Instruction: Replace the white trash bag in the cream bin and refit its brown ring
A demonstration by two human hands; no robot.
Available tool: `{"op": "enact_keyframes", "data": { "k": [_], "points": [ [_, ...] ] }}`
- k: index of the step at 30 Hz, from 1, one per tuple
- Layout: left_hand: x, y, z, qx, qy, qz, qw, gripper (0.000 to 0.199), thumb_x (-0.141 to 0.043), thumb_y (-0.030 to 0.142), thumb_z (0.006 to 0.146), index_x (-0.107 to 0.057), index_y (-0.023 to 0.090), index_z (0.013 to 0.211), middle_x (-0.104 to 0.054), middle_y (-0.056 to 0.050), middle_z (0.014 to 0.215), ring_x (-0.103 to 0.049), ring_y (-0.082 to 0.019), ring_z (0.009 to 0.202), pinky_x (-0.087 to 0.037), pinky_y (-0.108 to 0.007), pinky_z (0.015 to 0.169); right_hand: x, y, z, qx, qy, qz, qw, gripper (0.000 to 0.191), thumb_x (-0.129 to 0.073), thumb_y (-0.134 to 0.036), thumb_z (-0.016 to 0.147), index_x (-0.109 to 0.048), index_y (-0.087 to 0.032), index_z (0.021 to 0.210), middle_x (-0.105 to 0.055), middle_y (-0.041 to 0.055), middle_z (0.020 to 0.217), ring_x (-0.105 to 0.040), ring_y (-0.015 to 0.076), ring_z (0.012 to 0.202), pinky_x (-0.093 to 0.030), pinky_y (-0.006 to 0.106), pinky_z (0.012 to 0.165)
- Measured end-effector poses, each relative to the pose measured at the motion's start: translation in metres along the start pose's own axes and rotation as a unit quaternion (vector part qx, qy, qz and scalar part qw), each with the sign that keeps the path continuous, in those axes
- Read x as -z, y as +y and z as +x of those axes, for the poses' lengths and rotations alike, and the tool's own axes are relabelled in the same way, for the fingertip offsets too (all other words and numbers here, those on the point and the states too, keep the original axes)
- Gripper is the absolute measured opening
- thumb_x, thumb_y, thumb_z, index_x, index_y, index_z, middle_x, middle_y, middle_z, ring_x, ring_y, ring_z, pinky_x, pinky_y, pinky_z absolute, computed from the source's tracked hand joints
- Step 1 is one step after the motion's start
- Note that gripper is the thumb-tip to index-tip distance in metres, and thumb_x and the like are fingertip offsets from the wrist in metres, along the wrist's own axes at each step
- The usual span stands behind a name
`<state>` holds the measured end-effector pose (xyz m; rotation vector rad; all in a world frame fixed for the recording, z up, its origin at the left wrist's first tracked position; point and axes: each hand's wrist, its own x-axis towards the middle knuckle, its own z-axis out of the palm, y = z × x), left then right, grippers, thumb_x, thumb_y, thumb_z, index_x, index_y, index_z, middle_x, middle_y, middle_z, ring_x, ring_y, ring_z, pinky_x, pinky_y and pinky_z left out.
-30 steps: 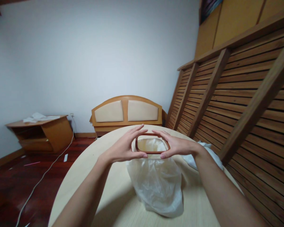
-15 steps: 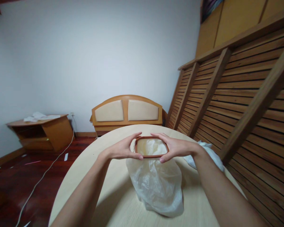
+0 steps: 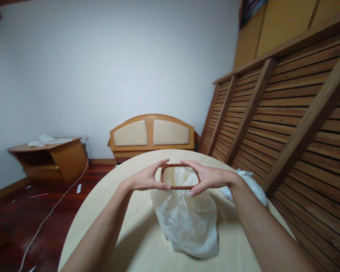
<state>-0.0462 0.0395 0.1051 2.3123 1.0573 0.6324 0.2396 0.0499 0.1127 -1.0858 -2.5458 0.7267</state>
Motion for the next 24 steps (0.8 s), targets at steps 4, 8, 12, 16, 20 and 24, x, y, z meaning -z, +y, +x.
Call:
{"op": "enact_keyframes", "data": {
  "k": [4, 8, 12, 16, 20, 24],
  "points": [
    [-0.0001, -0.0013, -0.0003, 0.001, -0.001, -0.001, 1.0, 0.108, -0.084, 0.056, 0.067, -0.031, 0.021, 0.155, -0.034, -0.016, 0.161, -0.033, -0.035, 0.148, -0.024, -0.053, 0.124, 0.0018, -0.002, -0.0015, -0.028, -0.017, 0.002, 0.999, 0.132, -0.084, -0.067, 0.059, -0.019, -0.015, 0.16, -0.019, 0.0173, 0.166, -0.02, 0.0369, 0.152, -0.016, 0.05, 0.126],
    [-0.0006, -0.0022, -0.0005, 0.0, -0.001, 0.002, 1.0, 0.11, -0.085, 0.056, 0.066, -0.031, 0.021, 0.155, -0.033, -0.015, 0.162, -0.033, -0.034, 0.148, -0.025, -0.052, 0.124, 0.0027, 0.0008, -0.0021, -0.052, -0.023, 0.002, 0.998, 0.135, -0.084, -0.068, 0.058, -0.016, -0.015, 0.161, -0.015, 0.0165, 0.167, -0.016, 0.039, 0.153, -0.012, 0.053, 0.126],
    [-0.0005, -0.0017, -0.0007, 0.006, -0.002, 0.004, 1.0, 0.11, -0.086, 0.054, 0.065, -0.032, 0.02, 0.155, -0.033, -0.015, 0.162, -0.035, -0.034, 0.148, -0.025, -0.052, 0.124, 0.0031, 0.0039, -0.0021, -0.05, -0.026, -0.005, 0.998, 0.136, -0.085, -0.068, 0.056, -0.016, -0.017, 0.161, -0.015, 0.015, 0.168, -0.014, 0.0398, 0.153, -0.011, 0.054, 0.127],
    [-0.0005, -0.0018, -0.0008, 0.005, -0.003, 0.009, 1.0, 0.109, -0.085, 0.055, 0.067, -0.032, 0.02, 0.155, -0.032, -0.015, 0.162, -0.034, -0.033, 0.148, -0.025, -0.051, 0.124, 0.0039, 0.003, -0.0021, -0.039, -0.023, -0.001, 0.999, 0.133, -0.085, -0.067, 0.056, -0.019, -0.019, 0.161, -0.018, 0.0138, 0.167, -0.014, 0.0404, 0.153, -0.011, 0.054, 0.126],
    [-0.0008, -0.002, -0.0008, -0.004, -0.002, 0.021, 1.0, 0.109, -0.083, 0.057, 0.067, -0.031, 0.02, 0.156, -0.031, -0.015, 0.163, -0.032, -0.033, 0.149, -0.024, -0.05, 0.125, 0.0039, 0.0011, -0.002, -0.054, -0.022, -0.005, 0.998, 0.136, -0.086, -0.067, 0.055, -0.018, -0.016, 0.161, -0.018, 0.0173, 0.166, -0.017, 0.0399, 0.152, -0.013, 0.053, 0.126],
    [-0.0006, -0.0027, -0.0014, -0.009, 0.002, 0.028, 1.0, 0.11, -0.083, 0.058, 0.067, -0.031, 0.02, 0.156, -0.033, -0.016, 0.162, -0.033, -0.034, 0.148, -0.025, -0.051, 0.124, 0.0031, 0.0018, -0.0027, -0.045, -0.019, 0.012, 0.999, 0.135, -0.087, -0.066, 0.055, -0.019, -0.017, 0.161, -0.02, 0.0175, 0.166, -0.021, 0.0396, 0.151, -0.017, 0.053, 0.125]
  ]
}}
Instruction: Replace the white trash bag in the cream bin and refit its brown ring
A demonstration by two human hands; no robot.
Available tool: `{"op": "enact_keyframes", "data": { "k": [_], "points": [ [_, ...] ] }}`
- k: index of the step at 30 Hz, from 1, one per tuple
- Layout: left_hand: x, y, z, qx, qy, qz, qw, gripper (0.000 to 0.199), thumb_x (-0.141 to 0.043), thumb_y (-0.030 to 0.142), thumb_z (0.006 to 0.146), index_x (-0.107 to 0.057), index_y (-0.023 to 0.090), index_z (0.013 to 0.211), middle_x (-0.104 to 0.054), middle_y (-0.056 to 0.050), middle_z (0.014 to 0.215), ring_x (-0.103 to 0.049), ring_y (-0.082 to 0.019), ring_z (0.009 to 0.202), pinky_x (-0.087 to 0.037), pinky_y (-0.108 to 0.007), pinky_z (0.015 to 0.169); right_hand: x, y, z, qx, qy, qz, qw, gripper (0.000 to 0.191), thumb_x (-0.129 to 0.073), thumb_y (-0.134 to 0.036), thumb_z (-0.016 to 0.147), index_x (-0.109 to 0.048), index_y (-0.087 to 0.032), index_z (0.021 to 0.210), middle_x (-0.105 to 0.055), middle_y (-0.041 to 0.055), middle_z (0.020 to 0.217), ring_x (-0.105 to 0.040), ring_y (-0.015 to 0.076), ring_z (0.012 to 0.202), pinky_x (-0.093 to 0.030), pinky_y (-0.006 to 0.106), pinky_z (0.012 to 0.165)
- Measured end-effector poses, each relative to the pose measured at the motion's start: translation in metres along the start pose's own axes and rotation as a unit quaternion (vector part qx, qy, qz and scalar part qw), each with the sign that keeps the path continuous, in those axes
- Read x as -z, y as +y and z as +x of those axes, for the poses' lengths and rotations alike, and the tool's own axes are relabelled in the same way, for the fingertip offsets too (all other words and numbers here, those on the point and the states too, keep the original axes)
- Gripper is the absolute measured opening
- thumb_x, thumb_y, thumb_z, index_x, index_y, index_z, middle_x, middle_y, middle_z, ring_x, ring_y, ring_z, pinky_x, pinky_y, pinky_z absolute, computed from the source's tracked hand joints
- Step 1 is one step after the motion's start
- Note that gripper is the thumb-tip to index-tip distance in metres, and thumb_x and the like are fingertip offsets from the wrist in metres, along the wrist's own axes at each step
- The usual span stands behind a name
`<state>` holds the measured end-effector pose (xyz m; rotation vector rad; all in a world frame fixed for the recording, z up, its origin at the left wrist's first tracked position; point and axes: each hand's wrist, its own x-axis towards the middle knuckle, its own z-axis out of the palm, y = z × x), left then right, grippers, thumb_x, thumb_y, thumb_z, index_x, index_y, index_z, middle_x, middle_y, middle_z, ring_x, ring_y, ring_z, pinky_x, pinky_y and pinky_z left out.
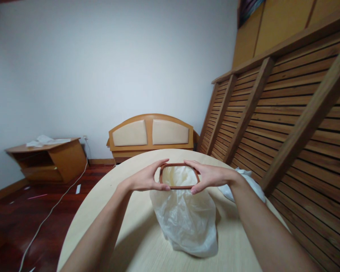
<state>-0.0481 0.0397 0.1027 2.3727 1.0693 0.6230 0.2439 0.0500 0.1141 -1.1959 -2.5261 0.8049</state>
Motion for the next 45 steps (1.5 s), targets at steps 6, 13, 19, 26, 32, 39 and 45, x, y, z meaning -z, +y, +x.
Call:
{"op": "enact_keyframes", "data": {
  "k": [6, 13, 19, 26, 32, 39, 45],
  "points": [
    [0.002, 0.002, -0.001, -0.007, 0.009, 0.007, 1.0, 0.108, -0.084, 0.057, 0.066, -0.033, 0.02, 0.155, -0.038, -0.017, 0.159, -0.037, -0.036, 0.146, -0.027, -0.053, 0.123, -0.001, 0.008, 0.001, 0.021, 0.008, 0.011, 1.0, 0.129, -0.087, -0.064, 0.056, -0.023, -0.022, 0.16, -0.023, 0.0131, 0.166, -0.02, 0.0401, 0.152, -0.014, 0.055, 0.126],
    [0.004, 0.004, -0.002, -0.029, 0.028, -0.006, 0.999, 0.103, -0.083, 0.056, 0.069, -0.035, 0.023, 0.154, -0.036, -0.015, 0.16, -0.039, -0.036, 0.145, -0.029, -0.053, 0.121, -0.001, 0.011, 0.001, 0.046, 0.009, 0.016, 0.999, 0.125, -0.086, -0.063, 0.059, -0.024, -0.024, 0.16, -0.026, 0.012, 0.165, -0.024, 0.0385, 0.151, -0.019, 0.054, 0.125],
    [0.002, 0.005, -0.001, -0.009, 0.016, 0.002, 1.0, 0.106, -0.084, 0.056, 0.067, -0.034, 0.021, 0.154, -0.039, -0.017, 0.158, -0.039, -0.035, 0.145, -0.028, -0.053, 0.122, 0.001, 0.005, -0.001, 0.034, -0.004, 0.006, 0.999, 0.126, -0.087, -0.063, 0.057, -0.026, -0.022, 0.159, -0.028, 0.0123, 0.164, -0.024, 0.0393, 0.151, -0.018, 0.055, 0.125],
    [0.001, 0.003, -0.002, 0.013, 0.002, 0.002, 1.0, 0.11, -0.084, 0.058, 0.065, -0.034, 0.019, 0.154, -0.035, -0.016, 0.161, -0.035, -0.035, 0.148, -0.025, -0.051, 0.124, 0.002, -0.003, -0.003, 0.03, -0.014, -0.01, 0.999, 0.13, -0.088, -0.064, 0.055, -0.024, -0.02, 0.16, -0.025, 0.013, 0.165, -0.021, 0.039, 0.152, -0.016, 0.053, 0.126],
    [0.004, 0.004, -0.002, 0.024, -0.003, 0.004, 1.0, 0.105, -0.085, 0.06, 0.062, -0.043, 0.02, 0.15, -0.042, -0.016, 0.157, -0.04, -0.036, 0.145, -0.027, -0.052, 0.123, 0.0, 0.0, 0.0, 0.019, -0.006, -0.019, 1.0, 0.127, -0.086, -0.066, 0.056, -0.027, -0.019, 0.159, -0.025, 0.0151, 0.165, -0.022, 0.0401, 0.151, -0.016, 0.055, 0.125],
    [0.001, 0.001, 0.002, -0.02, 0.009, 0.02, 1.0, 0.099, -0.086, 0.062, 0.059, -0.052, 0.023, 0.143, -0.052, -0.014, 0.149, -0.047, -0.036, 0.138, -0.033, -0.052, 0.119, -0.007, -0.008, 0.006, 0.07, 0.026, -0.007, 0.997, 0.115, -0.086, -0.066, 0.057, -0.039, -0.024, 0.153, -0.043, 0.0126, 0.153, -0.039, 0.0395, 0.141, -0.03, 0.053, 0.12],
    [-0.002, -0.002, 0.003, 0.015, -0.013, 0.028, 0.999, 0.103, -0.084, 0.064, 0.06, -0.048, 0.019, 0.146, -0.046, -0.016, 0.153, -0.042, -0.036, 0.143, -0.03, -0.051, 0.121, -0.011, -0.016, 0.007, 0.059, 0.036, -0.022, 0.997, 0.107, -0.084, -0.064, 0.06, -0.043, -0.022, 0.15, -0.047, 0.0141, 0.147, -0.041, 0.0382, 0.139, -0.031, 0.052, 0.12]
  ]
}}
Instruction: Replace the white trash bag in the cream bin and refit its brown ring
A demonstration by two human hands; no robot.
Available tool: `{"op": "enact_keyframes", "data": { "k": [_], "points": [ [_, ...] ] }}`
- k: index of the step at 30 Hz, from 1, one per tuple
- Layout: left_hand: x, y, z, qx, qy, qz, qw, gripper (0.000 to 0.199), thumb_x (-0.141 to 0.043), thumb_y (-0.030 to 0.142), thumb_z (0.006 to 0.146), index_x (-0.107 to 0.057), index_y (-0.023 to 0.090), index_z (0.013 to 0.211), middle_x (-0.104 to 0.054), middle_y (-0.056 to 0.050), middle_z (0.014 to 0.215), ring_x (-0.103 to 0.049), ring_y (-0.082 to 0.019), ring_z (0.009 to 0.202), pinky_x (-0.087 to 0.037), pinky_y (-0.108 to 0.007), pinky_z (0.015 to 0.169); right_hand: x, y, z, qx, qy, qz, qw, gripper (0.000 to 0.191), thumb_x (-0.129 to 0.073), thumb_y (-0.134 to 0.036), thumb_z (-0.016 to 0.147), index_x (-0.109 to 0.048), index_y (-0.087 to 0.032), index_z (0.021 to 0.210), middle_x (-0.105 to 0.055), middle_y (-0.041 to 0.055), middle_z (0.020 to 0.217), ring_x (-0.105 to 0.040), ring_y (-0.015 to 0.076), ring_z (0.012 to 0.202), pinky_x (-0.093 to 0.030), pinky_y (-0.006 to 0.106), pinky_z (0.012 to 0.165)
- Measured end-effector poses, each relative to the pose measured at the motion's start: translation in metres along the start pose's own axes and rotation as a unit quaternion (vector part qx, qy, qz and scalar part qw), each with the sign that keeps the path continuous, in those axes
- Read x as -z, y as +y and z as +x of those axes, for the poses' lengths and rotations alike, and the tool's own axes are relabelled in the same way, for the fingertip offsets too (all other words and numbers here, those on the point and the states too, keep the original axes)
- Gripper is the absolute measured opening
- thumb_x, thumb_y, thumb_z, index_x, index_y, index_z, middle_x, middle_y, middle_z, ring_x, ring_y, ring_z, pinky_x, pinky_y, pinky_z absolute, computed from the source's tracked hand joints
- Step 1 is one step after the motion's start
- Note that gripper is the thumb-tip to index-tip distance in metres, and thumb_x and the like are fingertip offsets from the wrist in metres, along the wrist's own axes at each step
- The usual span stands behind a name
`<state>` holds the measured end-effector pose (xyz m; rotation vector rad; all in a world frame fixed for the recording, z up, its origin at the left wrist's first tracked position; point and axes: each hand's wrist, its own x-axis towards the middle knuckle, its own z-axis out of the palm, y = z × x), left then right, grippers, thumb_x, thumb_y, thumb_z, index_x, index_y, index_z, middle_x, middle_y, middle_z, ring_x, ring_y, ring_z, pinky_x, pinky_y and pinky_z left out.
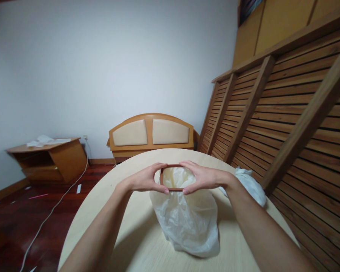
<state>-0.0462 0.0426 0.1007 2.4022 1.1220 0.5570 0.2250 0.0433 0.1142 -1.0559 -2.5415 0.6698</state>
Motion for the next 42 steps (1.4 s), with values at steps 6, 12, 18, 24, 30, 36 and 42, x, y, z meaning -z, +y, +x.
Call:
{"op": "enact_keyframes", "data": {
  "k": [6, 12, 18, 24, 30, 36, 42],
  "points": [
    [-0.002, 0.0, 0.001, 0.002, -0.009, -0.013, 1.0, 0.102, -0.084, 0.063, 0.061, -0.046, 0.021, 0.147, -0.046, -0.015, 0.153, -0.041, -0.035, 0.143, -0.029, -0.05, 0.122, -0.004, 0.007, 0.001, 0.004, 0.003, -0.009, 1.0, 0.111, -0.083, -0.069, 0.058, -0.044, -0.021, 0.15, -0.046, 0.0149, 0.149, -0.039, 0.0414, 0.141, -0.032, 0.052, 0.12],
    [0.0, 0.006, -0.002, 0.004, -0.013, -0.019, 1.0, 0.102, -0.084, 0.063, 0.061, -0.046, 0.022, 0.147, -0.047, -0.014, 0.153, -0.042, -0.036, 0.142, -0.03, -0.05, 0.121, -0.006, 0.008, 0.001, 0.016, 0.006, 0.0, 1.0, 0.11, -0.083, -0.067, 0.06, -0.042, -0.023, 0.151, -0.045, 0.0143, 0.15, -0.038, 0.04, 0.141, -0.031, 0.052, 0.12],
    [-0.012, 0.011, 0.002, -0.015, 0.014, -0.029, 0.999, 0.1, -0.068, 0.068, 0.078, -0.03, 0.019, 0.156, -0.026, -0.015, 0.165, -0.028, -0.034, 0.151, -0.021, -0.05, 0.125, -0.013, 0.014, 0.001, -0.014, 0.011, 0.021, 1.0, 0.122, -0.084, -0.068, 0.056, -0.033, -0.019, 0.156, -0.03, 0.018, 0.161, -0.027, 0.0386, 0.149, -0.019, 0.054, 0.124],
    [-0.031, 0.007, 0.01, -0.067, 0.042, -0.039, 0.996, 0.098, -0.072, 0.066, 0.076, -0.035, 0.018, 0.153, -0.038, -0.017, 0.158, -0.036, -0.035, 0.146, -0.027, -0.052, 0.122, -0.023, 0.027, -0.001, 0.001, 0.052, 0.043, 0.998, 0.125, -0.083, -0.071, 0.055, -0.033, -0.014, 0.155, -0.025, 0.0212, 0.163, -0.021, 0.0365, 0.152, -0.016, 0.052, 0.125],
    [-0.043, 0.004, 0.006, -0.08, 0.096, -0.075, 0.989, 0.091, -0.074, 0.062, 0.076, -0.04, 0.019, 0.149, -0.045, -0.017, 0.153, -0.043, -0.035, 0.141, -0.032, -0.05, 0.119, -0.045, 0.041, -0.006, 0.067, 0.148, 0.082, 0.983, 0.112, -0.078, -0.073, 0.064, -0.039, -0.017, 0.153, -0.032, 0.0196, 0.161, -0.029, 0.0363, 0.149, -0.022, 0.053, 0.123],
    [-0.067, -0.003, -0.009, -0.096, 0.216, -0.118, 0.964, 0.07, -0.06, 0.061, 0.088, -0.047, 0.018, 0.142, -0.047, -0.019, 0.151, -0.044, -0.036, 0.139, -0.033, -0.055, 0.117, -0.07, 0.051, -0.007, 0.155, 0.255, 0.101, 0.949, 0.087, -0.061, -0.077, 0.079, -0.052, -0.02, 0.143, -0.047, 0.0176, 0.152, -0.034, 0.037, 0.147, -0.025, 0.058, 0.12],
    [-0.079, -0.008, -0.032, -0.145, 0.269, -0.055, 0.95, 0.052, -0.047, 0.054, 0.097, -0.049, 0.021, 0.138, -0.038, -0.018, 0.156, -0.035, -0.033, 0.145, -0.03, -0.055, 0.118, -0.085, 0.045, -0.014, 0.163, 0.308, 0.102, 0.932, 0.068, -0.044, -0.071, 0.093, -0.05, -0.027, 0.144, -0.05, 0.012, 0.15, -0.043, 0.0302, 0.142, -0.034, 0.051, 0.118]
  ]
}}
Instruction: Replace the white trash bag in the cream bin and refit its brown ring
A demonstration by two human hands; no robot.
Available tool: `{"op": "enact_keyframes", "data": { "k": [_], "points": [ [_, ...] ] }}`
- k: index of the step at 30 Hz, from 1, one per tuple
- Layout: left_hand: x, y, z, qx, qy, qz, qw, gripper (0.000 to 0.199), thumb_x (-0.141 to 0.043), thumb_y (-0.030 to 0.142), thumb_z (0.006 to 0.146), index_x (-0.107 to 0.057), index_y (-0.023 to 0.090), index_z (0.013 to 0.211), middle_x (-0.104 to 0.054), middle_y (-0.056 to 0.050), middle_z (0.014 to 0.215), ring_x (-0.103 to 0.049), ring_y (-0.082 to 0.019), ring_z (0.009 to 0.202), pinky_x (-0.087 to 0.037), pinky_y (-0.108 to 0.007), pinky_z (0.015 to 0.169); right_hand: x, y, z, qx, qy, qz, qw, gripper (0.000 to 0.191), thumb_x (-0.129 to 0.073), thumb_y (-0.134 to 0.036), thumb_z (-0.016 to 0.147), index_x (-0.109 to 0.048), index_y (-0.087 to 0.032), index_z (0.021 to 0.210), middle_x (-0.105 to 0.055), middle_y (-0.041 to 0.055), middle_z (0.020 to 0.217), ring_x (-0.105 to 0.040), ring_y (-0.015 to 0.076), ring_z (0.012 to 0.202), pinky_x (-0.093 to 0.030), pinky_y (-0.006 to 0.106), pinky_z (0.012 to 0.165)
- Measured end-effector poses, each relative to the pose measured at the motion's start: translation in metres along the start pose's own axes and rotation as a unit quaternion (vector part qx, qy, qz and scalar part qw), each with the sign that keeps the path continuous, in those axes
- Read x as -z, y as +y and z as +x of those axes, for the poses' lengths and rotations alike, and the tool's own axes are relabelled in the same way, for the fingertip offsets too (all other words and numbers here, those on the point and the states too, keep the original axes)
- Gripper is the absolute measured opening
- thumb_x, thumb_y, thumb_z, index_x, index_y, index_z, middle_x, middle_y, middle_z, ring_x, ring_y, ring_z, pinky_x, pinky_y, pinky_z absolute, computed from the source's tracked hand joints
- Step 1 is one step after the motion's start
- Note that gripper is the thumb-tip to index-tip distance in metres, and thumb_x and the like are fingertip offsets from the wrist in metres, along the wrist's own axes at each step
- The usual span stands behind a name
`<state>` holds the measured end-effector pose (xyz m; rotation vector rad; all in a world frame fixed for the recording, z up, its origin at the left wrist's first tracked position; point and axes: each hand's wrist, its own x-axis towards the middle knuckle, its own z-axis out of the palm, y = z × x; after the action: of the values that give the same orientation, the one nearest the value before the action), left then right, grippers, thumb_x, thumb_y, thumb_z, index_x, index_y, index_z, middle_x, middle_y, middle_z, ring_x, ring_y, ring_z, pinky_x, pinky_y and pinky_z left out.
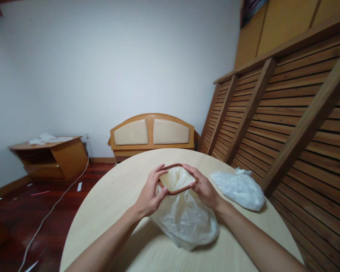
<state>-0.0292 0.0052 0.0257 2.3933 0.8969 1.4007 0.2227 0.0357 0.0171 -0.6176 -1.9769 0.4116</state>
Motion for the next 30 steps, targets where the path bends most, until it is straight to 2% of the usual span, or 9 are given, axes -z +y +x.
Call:
{"op": "enact_keyframes", "data": {
  "k": [4, 6, 9, 14, 19, 21, 24, 30],
  "points": [
    [-0.003, 0.0, -0.005, -0.019, 0.036, 0.048, 0.998, 0.034, -0.052, 0.042, 0.098, -0.057, 0.022, 0.125, -0.048, -0.014, 0.145, -0.043, -0.03, 0.137, -0.036, -0.052, 0.113, 0.003, 0.0, -0.004, -0.003, 0.058, -0.108, 0.992, 0.038, -0.044, -0.048, 0.103, -0.06, -0.03, 0.132, -0.055, 0.0091, 0.143, -0.047, 0.0266, 0.136, -0.037, 0.051, 0.115],
    [-0.007, 0.001, -0.005, -0.02, 0.063, 0.081, 0.995, 0.023, -0.054, 0.033, 0.098, -0.062, 0.023, 0.116, -0.055, -0.012, 0.135, -0.048, -0.028, 0.129, -0.041, -0.049, 0.108, 0.007, 0.006, -0.005, -0.013, 0.092, -0.15, 0.984, 0.033, -0.045, -0.042, 0.103, -0.061, -0.03, 0.13, -0.057, 0.009, 0.139, -0.05, 0.0261, 0.132, -0.039, 0.052, 0.113],
    [-0.013, 0.003, -0.006, -0.034, 0.089, 0.126, 0.987, 0.02, -0.058, 0.028, 0.096, -0.064, 0.023, 0.114, -0.06, -0.01, 0.122, -0.051, -0.026, 0.12, -0.044, -0.046, 0.103, 0.014, 0.012, -0.006, -0.004, 0.11, -0.191, 0.975, 0.032, -0.045, -0.038, 0.103, -0.06, -0.028, 0.13, -0.06, 0.0092, 0.134, -0.053, 0.0262, 0.128, -0.042, 0.052, 0.111],
    [-0.018, 0.008, -0.006, -0.049, 0.119, 0.175, 0.976, 0.021, -0.063, 0.028, 0.094, -0.066, 0.023, 0.114, -0.061, -0.008, 0.109, -0.053, -0.025, 0.109, -0.048, -0.043, 0.095, 0.017, -0.005, -0.009, 0.065, 0.099, -0.207, 0.971, 0.04, -0.045, -0.038, 0.102, -0.049, -0.024, 0.139, -0.057, 0.0124, 0.137, -0.052, 0.0285, 0.129, -0.043, 0.053, 0.108],
    [-0.022, 0.011, -0.008, -0.052, 0.139, 0.197, 0.969, 0.022, -0.062, 0.025, 0.095, -0.064, 0.024, 0.117, -0.061, -0.008, 0.109, -0.054, -0.024, 0.107, -0.049, -0.042, 0.093, 0.004, -0.028, -0.009, 0.159, 0.012, -0.238, 0.958, 0.042, -0.055, -0.036, 0.097, -0.049, -0.024, 0.137, -0.057, 0.0135, 0.136, -0.054, 0.0296, 0.126, -0.048, 0.05, 0.101],
    [-0.022, 0.01, -0.009, -0.064, 0.138, 0.199, 0.968, 0.024, -0.062, 0.024, 0.094, -0.063, 0.023, 0.118, -0.062, -0.008, 0.109, -0.054, -0.024, 0.107, -0.049, -0.042, 0.093, -0.001, -0.029, -0.009, 0.164, -0.007, -0.254, 0.953, 0.038, -0.056, -0.03, 0.097, -0.05, -0.024, 0.134, -0.06, 0.0127, 0.133, -0.056, 0.0283, 0.123, -0.05, 0.049, 0.1],
    [-0.019, 0.006, -0.009, -0.094, 0.122, 0.193, 0.969, 0.027, -0.06, 0.02, 0.095, -0.061, 0.023, 0.121, -0.064, -0.008, 0.11, -0.055, -0.024, 0.108, -0.05, -0.043, 0.094, -0.004, -0.023, -0.009, 0.156, -0.001, -0.264, 0.952, 0.035, -0.054, -0.023, 0.097, -0.051, -0.023, 0.132, -0.061, 0.0128, 0.132, -0.055, 0.0273, 0.125, -0.05, 0.05, 0.103],
    [-0.01, -0.002, -0.007, -0.126, 0.096, 0.168, 0.973, 0.031, -0.054, 0.013, 0.096, -0.059, 0.024, 0.124, -0.066, -0.008, 0.113, -0.056, -0.022, 0.109, -0.051, -0.041, 0.094, 0.001, -0.014, -0.01, 0.139, 0.005, -0.261, 0.955, 0.038, -0.052, -0.021, 0.097, -0.048, -0.023, 0.134, -0.056, 0.0137, 0.139, -0.049, 0.0279, 0.135, -0.046, 0.054, 0.11]
  ]
}}
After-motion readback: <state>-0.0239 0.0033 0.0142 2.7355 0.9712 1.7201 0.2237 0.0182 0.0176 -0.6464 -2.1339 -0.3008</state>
